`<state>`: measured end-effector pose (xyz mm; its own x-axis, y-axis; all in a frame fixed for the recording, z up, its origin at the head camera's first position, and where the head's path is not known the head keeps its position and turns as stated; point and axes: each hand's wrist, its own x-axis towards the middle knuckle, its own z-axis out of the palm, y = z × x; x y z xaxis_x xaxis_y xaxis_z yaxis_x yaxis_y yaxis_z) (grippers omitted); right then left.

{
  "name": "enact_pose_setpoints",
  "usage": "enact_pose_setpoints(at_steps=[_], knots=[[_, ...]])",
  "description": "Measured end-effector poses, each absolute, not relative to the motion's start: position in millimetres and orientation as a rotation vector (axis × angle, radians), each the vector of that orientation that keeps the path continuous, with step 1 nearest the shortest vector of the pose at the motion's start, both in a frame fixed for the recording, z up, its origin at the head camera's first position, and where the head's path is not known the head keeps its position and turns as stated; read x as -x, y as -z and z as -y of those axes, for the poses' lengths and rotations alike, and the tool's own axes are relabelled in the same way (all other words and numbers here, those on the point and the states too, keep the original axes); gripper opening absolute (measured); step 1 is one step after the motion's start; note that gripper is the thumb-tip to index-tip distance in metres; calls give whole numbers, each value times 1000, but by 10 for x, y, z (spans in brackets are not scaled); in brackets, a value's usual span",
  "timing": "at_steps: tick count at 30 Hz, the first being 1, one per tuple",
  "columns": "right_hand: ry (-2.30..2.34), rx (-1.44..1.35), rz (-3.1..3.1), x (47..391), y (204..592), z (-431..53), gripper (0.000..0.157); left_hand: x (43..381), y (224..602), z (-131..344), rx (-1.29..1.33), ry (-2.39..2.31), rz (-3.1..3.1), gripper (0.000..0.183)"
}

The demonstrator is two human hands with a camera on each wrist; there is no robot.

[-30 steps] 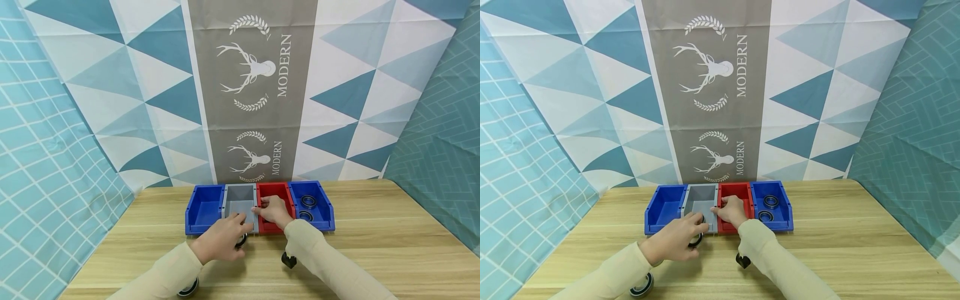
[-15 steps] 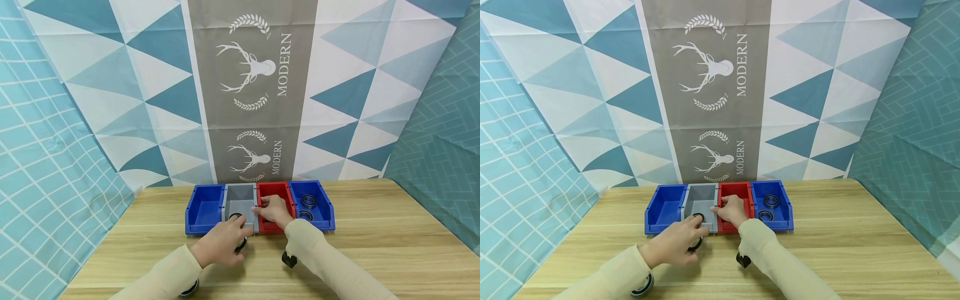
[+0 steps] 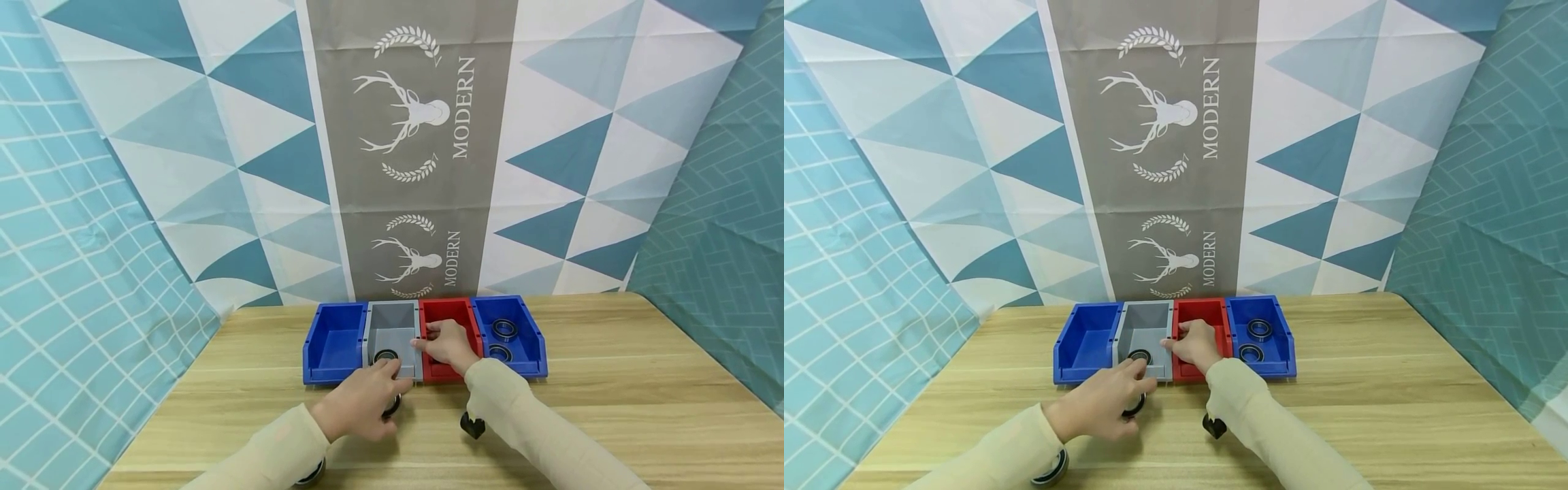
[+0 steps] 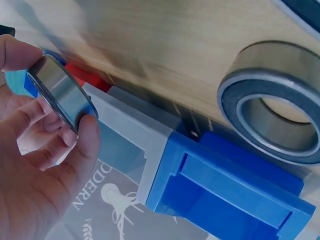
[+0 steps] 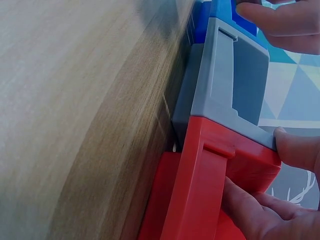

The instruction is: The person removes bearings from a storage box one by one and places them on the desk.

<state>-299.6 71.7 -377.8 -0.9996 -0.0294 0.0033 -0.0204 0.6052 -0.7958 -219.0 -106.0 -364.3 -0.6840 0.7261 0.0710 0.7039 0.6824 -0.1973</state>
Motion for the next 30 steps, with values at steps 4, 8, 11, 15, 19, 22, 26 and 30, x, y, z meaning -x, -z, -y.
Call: enact_pose_setpoints(at_steps=[4,8,11,15,19,22,26,30], knots=[[1392,37,-2800,2993,3775,-718,58,2192,3658,1058,1188,-223,2744,42],[1397,39,-2796,2995,3775,-722,58,2199,3669,1053,1189,-226,2744,40],[1402,39,-2792,2996,3775,-724,58,2205,3684,1050,1181,-241,2750,40],[1405,42,-2790,2995,3775,-723,57,2208,3712,1055,1172,-245,2757,41],[1402,48,-2797,2995,3777,-721,58,2209,3738,1061,1179,-247,2760,43],[1391,53,-2808,3005,3781,-724,58,2219,3751,1059,1187,-246,2775,43],[1388,55,-2812,3009,3785,-726,58,2236,3770,1060,1196,-234,2799,43],[1400,55,-2806,3001,3783,-725,57,2248,3785,1062,1197,-221,2834,43]])
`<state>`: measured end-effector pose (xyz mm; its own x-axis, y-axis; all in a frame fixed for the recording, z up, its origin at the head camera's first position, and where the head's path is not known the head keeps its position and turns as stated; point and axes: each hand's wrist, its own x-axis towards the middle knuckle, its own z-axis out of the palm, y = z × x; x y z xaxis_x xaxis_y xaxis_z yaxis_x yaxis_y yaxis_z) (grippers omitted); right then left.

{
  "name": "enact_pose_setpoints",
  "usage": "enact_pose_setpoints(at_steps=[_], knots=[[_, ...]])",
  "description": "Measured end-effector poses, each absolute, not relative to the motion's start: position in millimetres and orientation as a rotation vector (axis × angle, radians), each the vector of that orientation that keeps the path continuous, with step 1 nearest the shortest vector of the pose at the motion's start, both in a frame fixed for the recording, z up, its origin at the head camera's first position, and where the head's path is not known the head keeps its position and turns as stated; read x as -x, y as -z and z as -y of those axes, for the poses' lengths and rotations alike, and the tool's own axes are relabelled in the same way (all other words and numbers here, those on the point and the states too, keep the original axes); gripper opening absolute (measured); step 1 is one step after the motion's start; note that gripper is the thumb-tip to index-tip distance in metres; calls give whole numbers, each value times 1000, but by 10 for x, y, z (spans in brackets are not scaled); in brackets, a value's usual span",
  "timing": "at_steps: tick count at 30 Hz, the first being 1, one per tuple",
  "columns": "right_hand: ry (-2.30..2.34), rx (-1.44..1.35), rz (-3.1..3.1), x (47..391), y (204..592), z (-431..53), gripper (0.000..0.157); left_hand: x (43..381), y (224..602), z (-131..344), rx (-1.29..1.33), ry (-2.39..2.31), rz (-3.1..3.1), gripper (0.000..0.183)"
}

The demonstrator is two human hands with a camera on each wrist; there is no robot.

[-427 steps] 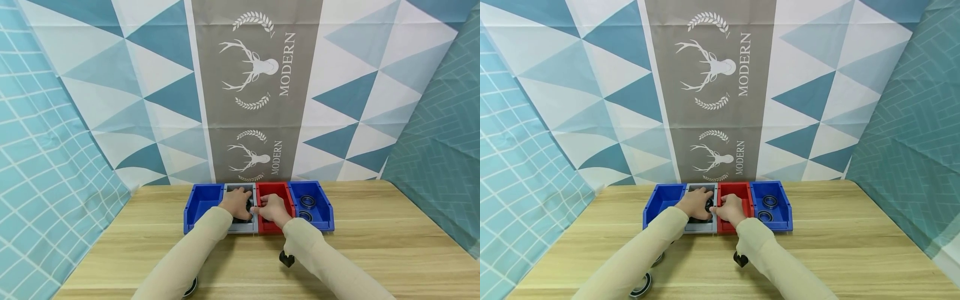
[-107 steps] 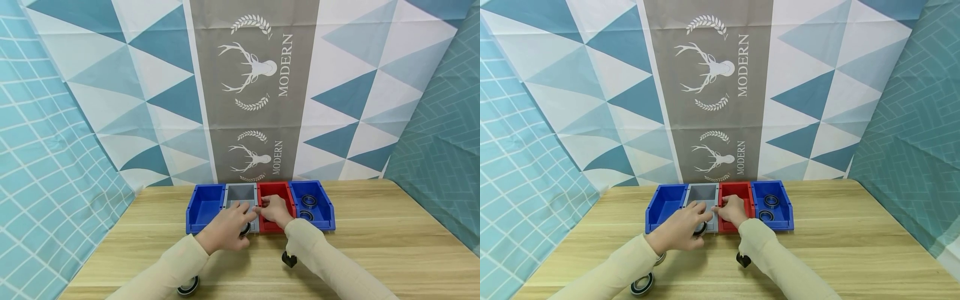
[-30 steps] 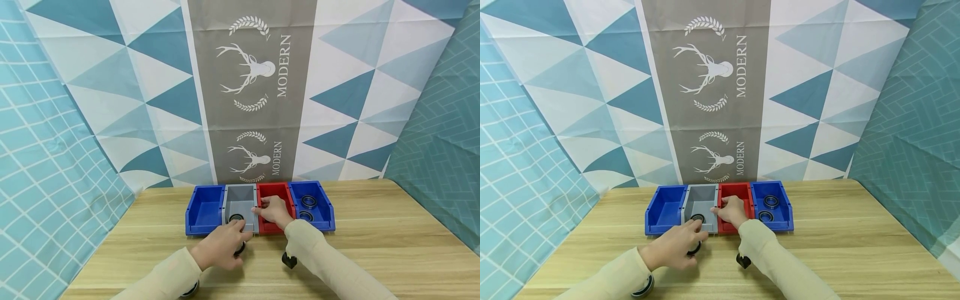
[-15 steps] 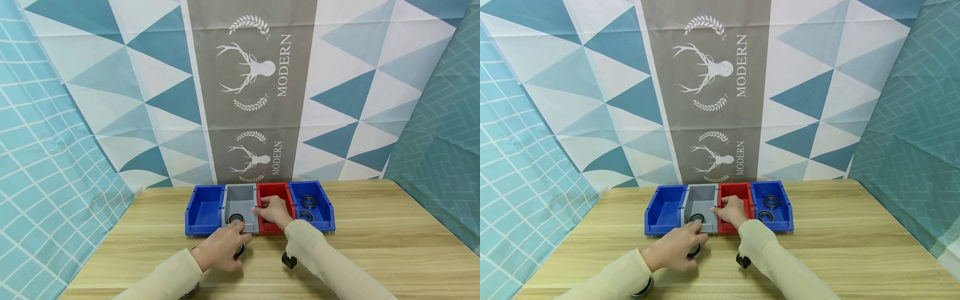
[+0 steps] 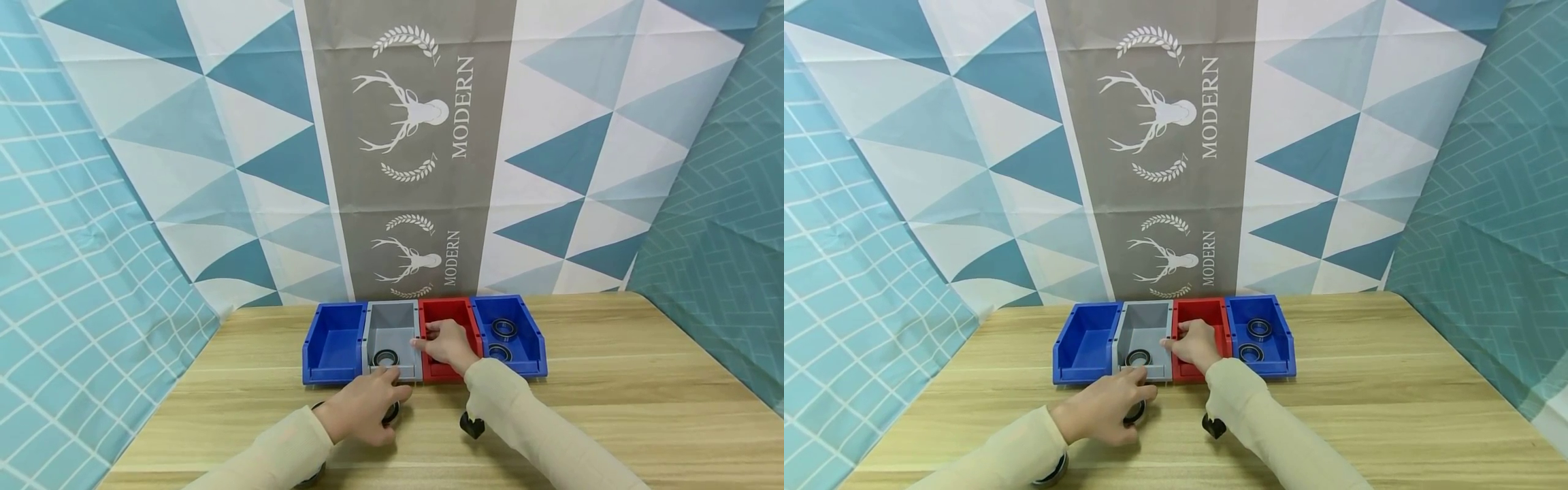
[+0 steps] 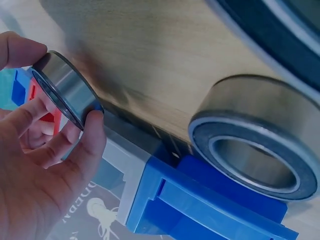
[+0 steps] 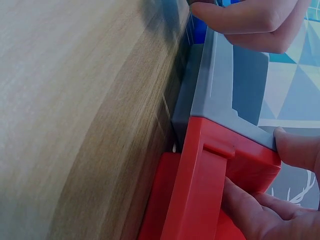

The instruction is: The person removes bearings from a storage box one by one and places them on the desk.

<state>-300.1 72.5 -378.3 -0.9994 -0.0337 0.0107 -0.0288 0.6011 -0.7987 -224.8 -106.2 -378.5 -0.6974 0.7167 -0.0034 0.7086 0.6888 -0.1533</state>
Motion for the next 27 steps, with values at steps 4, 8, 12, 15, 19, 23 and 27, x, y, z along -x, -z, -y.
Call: enact_pose_setpoints(at_steps=[4,8,12,15,19,23,27], knots=[[1400,54,-2802,3001,3796,-722,57,2254,3802,1064,1193,-197,2863,43],[1406,54,-2799,2999,3791,-719,57,2261,3804,1061,1197,-184,2872,43],[1413,53,-2800,2995,3776,-716,57,2265,3806,1052,1213,-173,2866,45],[1416,53,-2801,2989,3769,-716,57,2261,3822,1046,1222,-166,2864,46],[1416,57,-2798,2985,3768,-719,57,2247,3849,1049,1219,-164,2876,48],[1410,60,-2803,2988,3764,-720,57,2244,3858,1048,1219,-154,2887,47],[1402,52,-2807,2998,3761,-720,56,2253,3857,1042,1233,-149,2871,45]])
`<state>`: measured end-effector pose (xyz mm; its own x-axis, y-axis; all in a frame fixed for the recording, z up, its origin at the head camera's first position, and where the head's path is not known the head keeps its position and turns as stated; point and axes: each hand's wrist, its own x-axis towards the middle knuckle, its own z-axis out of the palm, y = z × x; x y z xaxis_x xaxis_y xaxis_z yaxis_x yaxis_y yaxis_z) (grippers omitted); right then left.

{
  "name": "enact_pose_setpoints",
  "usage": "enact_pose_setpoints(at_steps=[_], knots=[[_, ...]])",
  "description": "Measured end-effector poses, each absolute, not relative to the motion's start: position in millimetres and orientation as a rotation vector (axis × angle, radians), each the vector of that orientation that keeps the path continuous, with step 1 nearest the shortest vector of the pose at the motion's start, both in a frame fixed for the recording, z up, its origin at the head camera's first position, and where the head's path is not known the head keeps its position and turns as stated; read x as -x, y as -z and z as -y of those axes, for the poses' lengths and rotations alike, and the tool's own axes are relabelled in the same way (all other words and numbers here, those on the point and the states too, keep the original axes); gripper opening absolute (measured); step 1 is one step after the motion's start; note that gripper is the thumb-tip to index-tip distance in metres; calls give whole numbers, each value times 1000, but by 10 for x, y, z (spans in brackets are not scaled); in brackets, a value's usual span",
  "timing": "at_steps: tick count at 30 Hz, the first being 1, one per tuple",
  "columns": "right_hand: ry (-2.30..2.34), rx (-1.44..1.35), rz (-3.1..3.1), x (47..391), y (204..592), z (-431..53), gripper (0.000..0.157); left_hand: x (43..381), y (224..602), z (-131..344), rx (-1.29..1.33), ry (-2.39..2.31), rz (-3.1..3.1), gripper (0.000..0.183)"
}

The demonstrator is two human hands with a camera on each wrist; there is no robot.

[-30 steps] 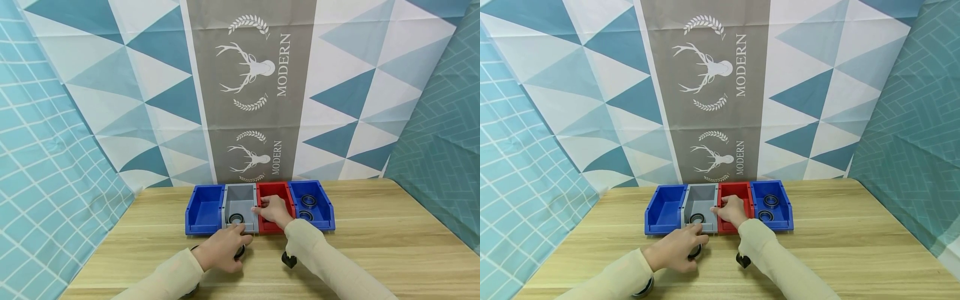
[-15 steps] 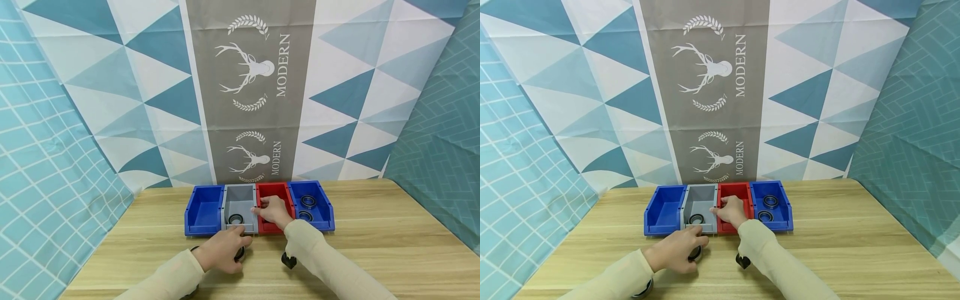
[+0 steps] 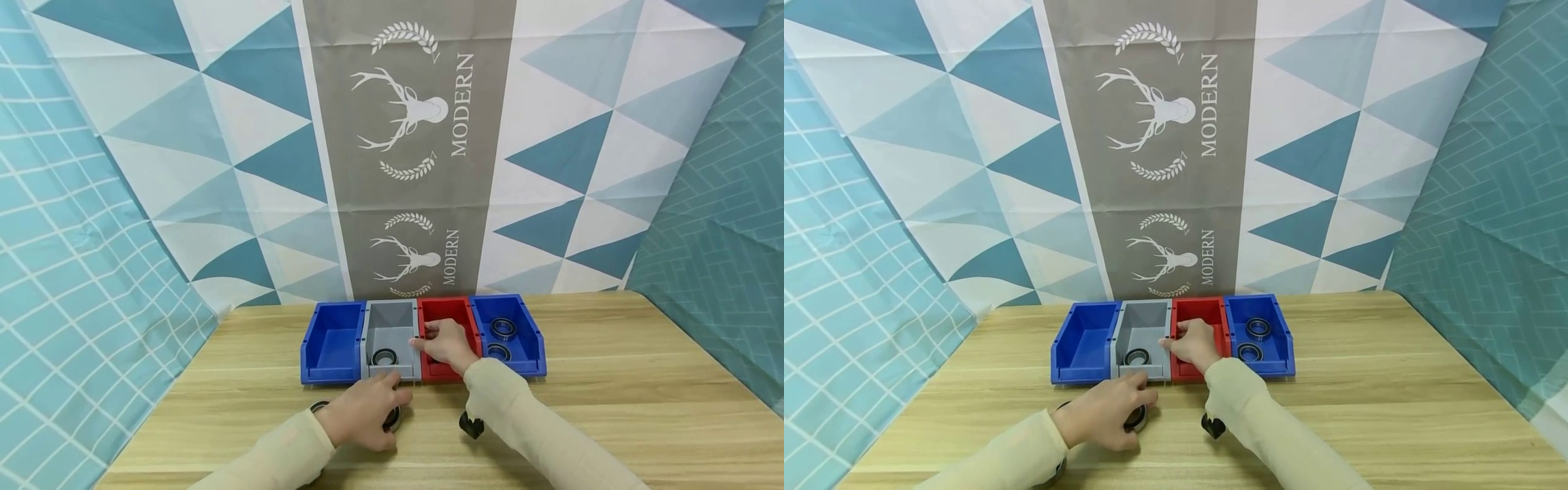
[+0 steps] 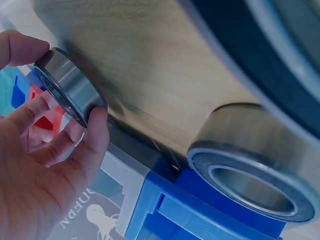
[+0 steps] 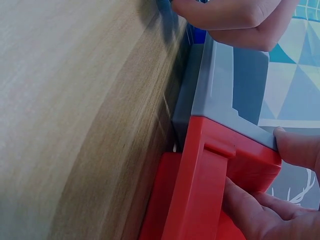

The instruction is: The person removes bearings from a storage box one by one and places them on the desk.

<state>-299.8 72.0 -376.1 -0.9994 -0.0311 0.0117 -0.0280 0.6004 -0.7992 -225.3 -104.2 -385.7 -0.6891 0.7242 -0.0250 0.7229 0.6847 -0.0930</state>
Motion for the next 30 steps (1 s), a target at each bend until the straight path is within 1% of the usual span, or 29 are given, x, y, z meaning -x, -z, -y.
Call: enact_pose_setpoints(at_steps=[30], knots=[[1417,37,-2797,3010,3786,-729,58,2249,3851,1028,1224,-206,2888,44]])
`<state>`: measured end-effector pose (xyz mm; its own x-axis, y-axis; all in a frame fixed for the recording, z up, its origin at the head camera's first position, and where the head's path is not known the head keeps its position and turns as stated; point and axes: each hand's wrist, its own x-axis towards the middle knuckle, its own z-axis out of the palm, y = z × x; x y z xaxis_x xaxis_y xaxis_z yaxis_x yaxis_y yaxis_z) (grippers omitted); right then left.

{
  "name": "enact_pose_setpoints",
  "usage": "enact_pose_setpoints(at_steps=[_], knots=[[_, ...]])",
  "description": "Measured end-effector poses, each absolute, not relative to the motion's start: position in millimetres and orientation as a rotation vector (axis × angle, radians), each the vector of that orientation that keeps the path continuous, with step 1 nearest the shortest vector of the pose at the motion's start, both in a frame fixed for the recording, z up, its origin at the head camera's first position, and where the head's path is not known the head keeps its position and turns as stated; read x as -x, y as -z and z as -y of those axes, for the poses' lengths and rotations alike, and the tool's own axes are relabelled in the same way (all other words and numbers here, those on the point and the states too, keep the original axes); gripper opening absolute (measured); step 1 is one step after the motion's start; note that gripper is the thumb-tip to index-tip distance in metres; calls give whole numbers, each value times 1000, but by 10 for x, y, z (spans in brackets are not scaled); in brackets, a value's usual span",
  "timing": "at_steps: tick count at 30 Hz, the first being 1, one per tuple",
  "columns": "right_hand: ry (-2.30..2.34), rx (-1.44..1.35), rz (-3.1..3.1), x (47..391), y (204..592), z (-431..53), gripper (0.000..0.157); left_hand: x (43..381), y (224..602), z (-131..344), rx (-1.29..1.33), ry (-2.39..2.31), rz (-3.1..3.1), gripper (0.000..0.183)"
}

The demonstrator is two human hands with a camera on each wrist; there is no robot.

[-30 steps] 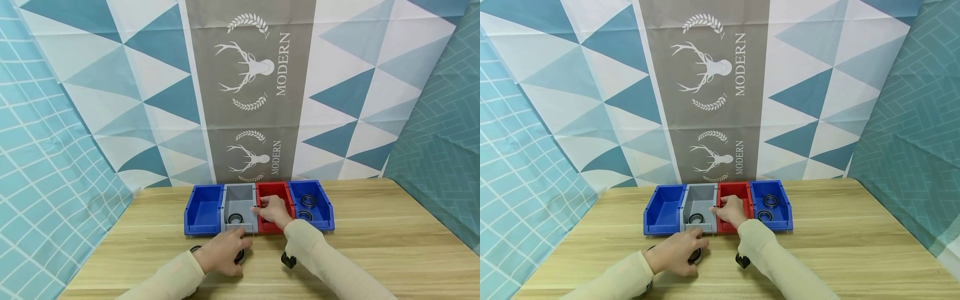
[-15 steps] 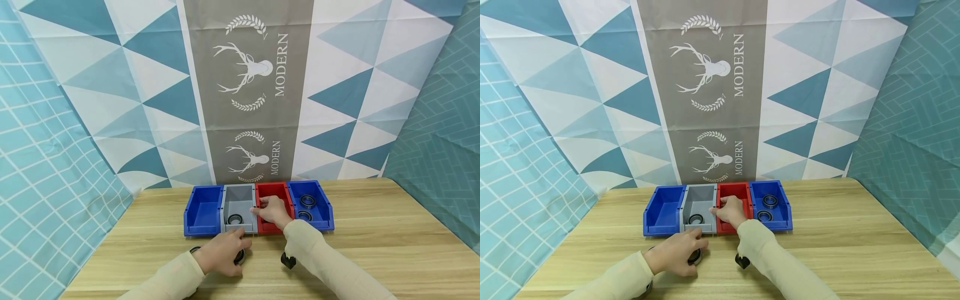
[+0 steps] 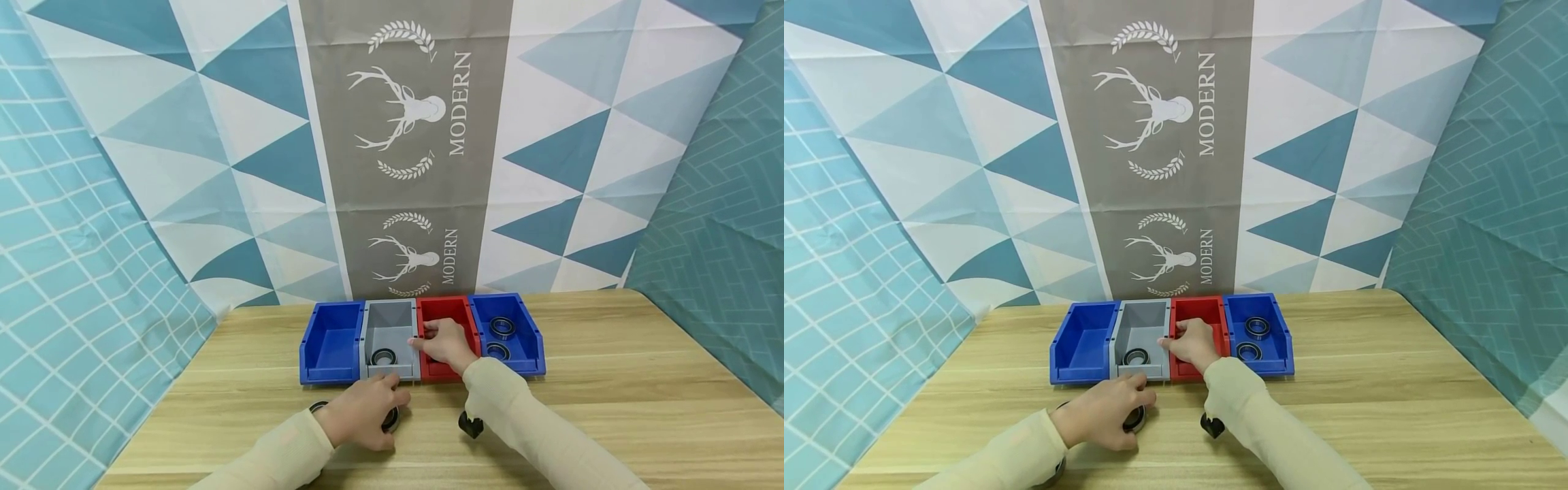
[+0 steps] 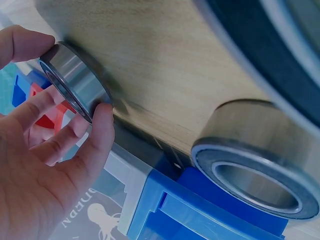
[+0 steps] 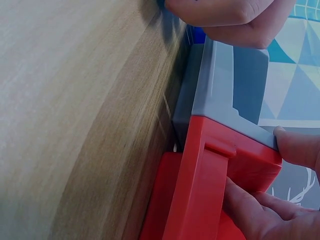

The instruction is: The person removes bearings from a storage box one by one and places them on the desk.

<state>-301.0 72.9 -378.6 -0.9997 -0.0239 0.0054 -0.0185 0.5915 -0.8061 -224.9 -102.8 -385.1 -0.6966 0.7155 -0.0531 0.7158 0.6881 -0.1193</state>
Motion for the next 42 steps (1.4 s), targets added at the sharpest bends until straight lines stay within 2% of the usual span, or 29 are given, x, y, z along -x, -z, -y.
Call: enact_pose_setpoints(at_steps=[42], knots=[[1409,48,-2798,3015,3791,-738,58,2234,3855,1039,-1197,209,-2888,45]])
